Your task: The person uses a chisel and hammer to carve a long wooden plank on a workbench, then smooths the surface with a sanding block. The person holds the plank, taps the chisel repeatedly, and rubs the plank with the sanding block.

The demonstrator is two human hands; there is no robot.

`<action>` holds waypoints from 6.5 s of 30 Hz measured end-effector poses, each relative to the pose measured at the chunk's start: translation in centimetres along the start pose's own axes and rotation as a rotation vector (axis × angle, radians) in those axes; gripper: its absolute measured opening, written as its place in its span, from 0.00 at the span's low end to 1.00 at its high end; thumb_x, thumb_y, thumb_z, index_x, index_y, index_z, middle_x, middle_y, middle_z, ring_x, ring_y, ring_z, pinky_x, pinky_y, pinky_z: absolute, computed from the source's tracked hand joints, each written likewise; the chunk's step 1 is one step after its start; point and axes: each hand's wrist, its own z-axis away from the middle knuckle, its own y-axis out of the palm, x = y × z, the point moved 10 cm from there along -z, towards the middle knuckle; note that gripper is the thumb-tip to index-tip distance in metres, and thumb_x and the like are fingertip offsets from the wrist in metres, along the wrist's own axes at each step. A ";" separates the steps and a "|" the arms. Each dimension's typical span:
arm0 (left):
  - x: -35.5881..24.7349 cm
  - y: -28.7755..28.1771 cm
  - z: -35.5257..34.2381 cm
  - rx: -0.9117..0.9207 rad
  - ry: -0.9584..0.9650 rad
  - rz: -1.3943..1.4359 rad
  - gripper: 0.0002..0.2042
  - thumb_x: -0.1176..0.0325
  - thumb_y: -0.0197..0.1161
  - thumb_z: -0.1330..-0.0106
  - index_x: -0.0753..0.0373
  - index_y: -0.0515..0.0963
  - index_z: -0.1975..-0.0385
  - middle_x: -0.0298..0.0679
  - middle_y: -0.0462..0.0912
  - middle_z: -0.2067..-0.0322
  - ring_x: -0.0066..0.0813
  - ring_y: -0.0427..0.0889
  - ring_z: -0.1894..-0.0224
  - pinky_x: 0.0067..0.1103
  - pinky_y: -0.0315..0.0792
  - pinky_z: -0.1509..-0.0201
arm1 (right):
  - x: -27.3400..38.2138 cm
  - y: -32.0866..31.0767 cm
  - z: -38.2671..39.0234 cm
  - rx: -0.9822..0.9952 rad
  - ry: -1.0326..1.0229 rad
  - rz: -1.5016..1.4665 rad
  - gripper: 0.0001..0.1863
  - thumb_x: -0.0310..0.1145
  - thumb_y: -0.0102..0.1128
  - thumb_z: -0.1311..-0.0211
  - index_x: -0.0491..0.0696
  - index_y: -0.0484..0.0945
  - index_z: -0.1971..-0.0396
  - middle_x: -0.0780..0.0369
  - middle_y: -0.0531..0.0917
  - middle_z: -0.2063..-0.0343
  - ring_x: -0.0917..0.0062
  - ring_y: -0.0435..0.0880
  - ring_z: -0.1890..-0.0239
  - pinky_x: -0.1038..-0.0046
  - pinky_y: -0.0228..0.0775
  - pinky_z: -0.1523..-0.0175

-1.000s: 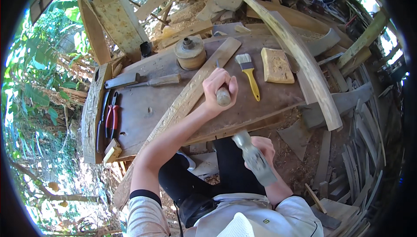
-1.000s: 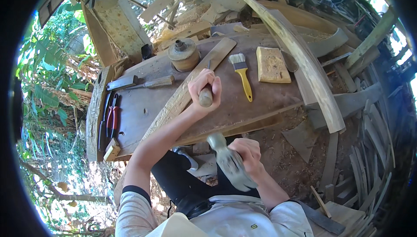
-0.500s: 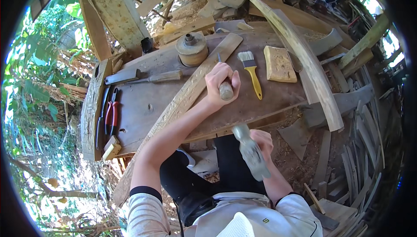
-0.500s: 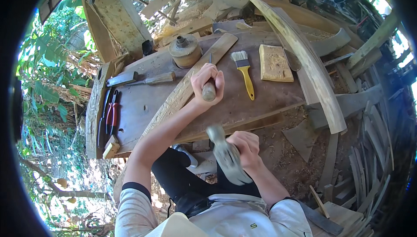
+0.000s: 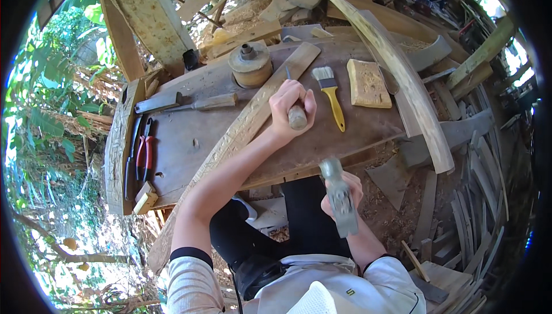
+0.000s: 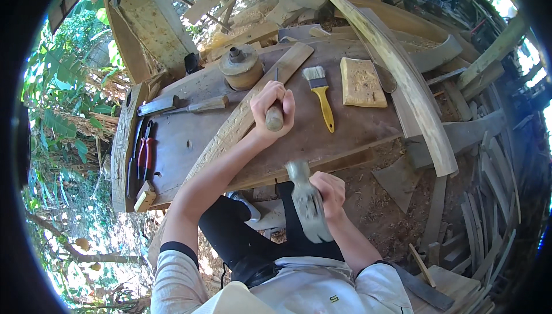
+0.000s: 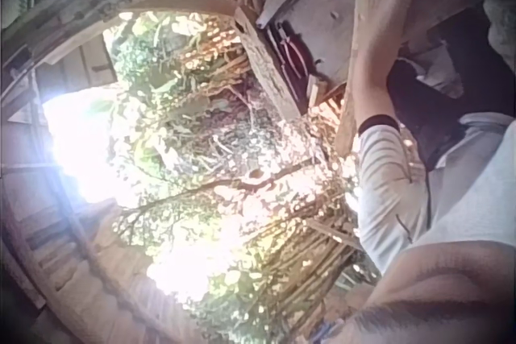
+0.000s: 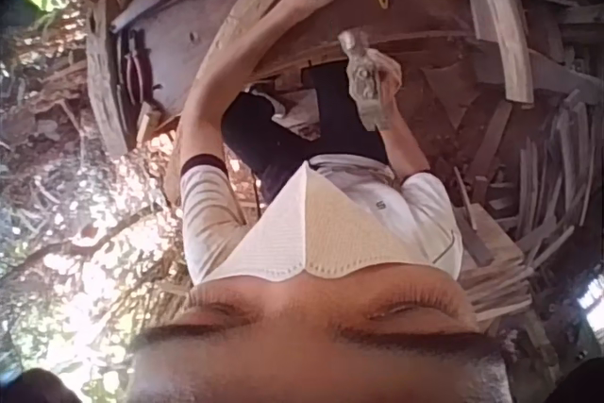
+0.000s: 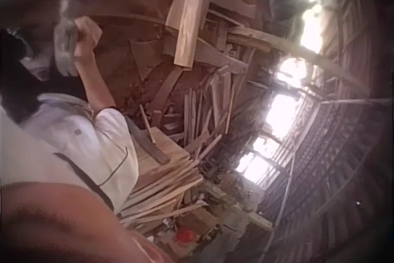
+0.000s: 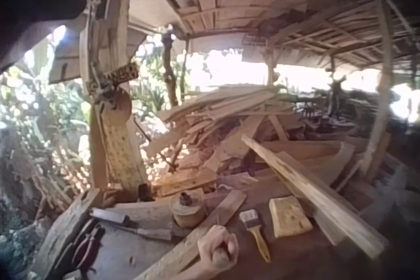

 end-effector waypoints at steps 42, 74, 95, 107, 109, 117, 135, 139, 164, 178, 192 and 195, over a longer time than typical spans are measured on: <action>-3.4 1.5 -1.1 0.132 0.086 0.015 0.13 0.83 0.66 0.49 0.62 0.67 0.83 0.39 0.70 0.84 0.39 0.71 0.82 0.30 0.64 0.76 | -3.5 -0.5 5.3 0.131 0.518 -0.257 0.13 0.36 0.52 0.24 0.41 0.76 0.54 0.67 0.75 0.75 0.85 0.70 0.78 0.82 0.60 0.74; -1.4 -1.8 -0.2 -0.157 -0.090 -0.010 0.13 0.81 0.67 0.43 0.61 0.68 0.82 0.40 0.70 0.82 0.39 0.69 0.79 0.30 0.63 0.72 | -0.5 0.6 -1.5 0.173 0.139 0.274 0.02 0.24 0.64 0.36 0.43 0.81 0.68 0.58 0.83 0.75 0.59 0.82 0.77 0.66 0.74 0.71; -1.5 0.2 0.9 -0.025 0.005 0.013 0.15 0.83 0.67 0.46 0.58 0.67 0.83 0.36 0.70 0.83 0.37 0.70 0.79 0.30 0.63 0.70 | -2.5 -0.6 2.8 0.062 0.075 0.347 0.07 0.31 0.57 0.29 0.44 0.82 0.64 0.59 0.83 0.74 0.62 0.83 0.73 0.63 0.76 0.65; -2.1 0.9 1.0 0.013 0.036 0.029 0.15 0.82 0.67 0.48 0.58 0.66 0.83 0.36 0.70 0.82 0.37 0.70 0.79 0.30 0.64 0.68 | -3.8 -0.7 4.6 0.126 0.192 0.211 0.13 0.35 0.53 0.24 0.42 0.79 0.66 0.60 0.83 0.72 0.69 0.83 0.71 0.68 0.74 0.64; -2.0 0.6 1.0 0.025 0.046 0.013 0.15 0.82 0.68 0.48 0.58 0.66 0.83 0.36 0.70 0.83 0.37 0.70 0.79 0.30 0.64 0.68 | -5.4 0.3 4.9 0.191 0.411 0.036 0.14 0.35 0.50 0.23 0.42 0.79 0.66 0.60 0.82 0.73 0.72 0.82 0.70 0.70 0.74 0.64; -1.9 0.4 0.3 0.045 0.040 0.068 0.15 0.82 0.68 0.46 0.58 0.68 0.84 0.36 0.70 0.83 0.37 0.71 0.79 0.29 0.64 0.70 | -4.0 -0.2 8.8 0.095 0.723 -0.370 0.24 0.54 0.46 0.20 0.44 0.70 0.56 0.66 0.71 0.77 0.86 0.66 0.83 0.82 0.57 0.80; -6.6 -18.7 -4.6 0.194 -0.167 -0.395 0.09 0.74 0.69 0.36 0.64 0.73 0.73 0.39 0.76 0.77 0.32 0.77 0.73 0.26 0.71 0.66 | -0.3 0.5 14.4 0.475 0.714 -0.285 0.10 0.34 0.65 0.30 0.43 0.81 0.58 0.57 0.84 0.73 0.73 0.84 0.73 0.71 0.73 0.65; -3.4 -19.8 1.5 0.461 -0.290 -0.620 0.10 0.71 0.69 0.37 0.63 0.74 0.64 0.45 0.82 0.71 0.48 0.83 0.66 0.35 0.76 0.60 | 0.4 1.9 13.4 0.476 0.696 -0.354 0.11 0.34 0.65 0.30 0.42 0.81 0.56 0.56 0.85 0.71 0.70 0.85 0.71 0.71 0.74 0.64; -13.3 -20.4 11.7 0.462 -0.522 -0.837 0.30 0.58 0.74 0.39 0.65 0.76 0.39 0.54 0.72 0.35 0.55 0.67 0.29 0.42 0.62 0.25 | -2.0 2.8 13.2 0.430 0.877 -0.570 0.14 0.33 0.54 0.23 0.39 0.79 0.48 0.69 0.77 0.76 0.90 0.70 0.74 0.80 0.63 0.70; -15.7 -14.3 17.0 0.553 -0.994 0.007 0.24 0.62 0.66 0.28 0.70 0.72 0.39 0.54 0.86 0.51 0.50 0.85 0.46 0.35 0.77 0.43 | 7.4 14.3 1.9 0.280 0.646 -0.994 0.21 0.30 0.58 0.24 0.41 0.64 0.38 0.56 0.83 0.59 0.74 0.86 0.60 0.73 0.79 0.50; -15.3 -24.1 15.7 0.206 -0.966 -0.556 0.14 0.67 0.65 0.28 0.67 0.75 0.49 0.49 0.79 0.75 0.34 0.78 0.75 0.29 0.71 0.68 | 0.0 13.1 -6.8 0.559 0.036 -0.090 0.29 0.47 0.65 0.31 0.44 0.74 0.39 0.51 0.82 0.46 0.50 0.76 0.38 0.54 0.65 0.32; -14.9 -28.1 14.9 0.117 -0.933 -0.757 0.14 0.67 0.68 0.31 0.67 0.78 0.53 0.43 0.76 0.80 0.28 0.74 0.78 0.26 0.68 0.72 | -3.6 12.2 -6.1 0.483 0.072 0.112 0.31 0.49 0.64 0.32 0.44 0.73 0.38 0.51 0.75 0.38 0.53 0.68 0.29 0.53 0.57 0.25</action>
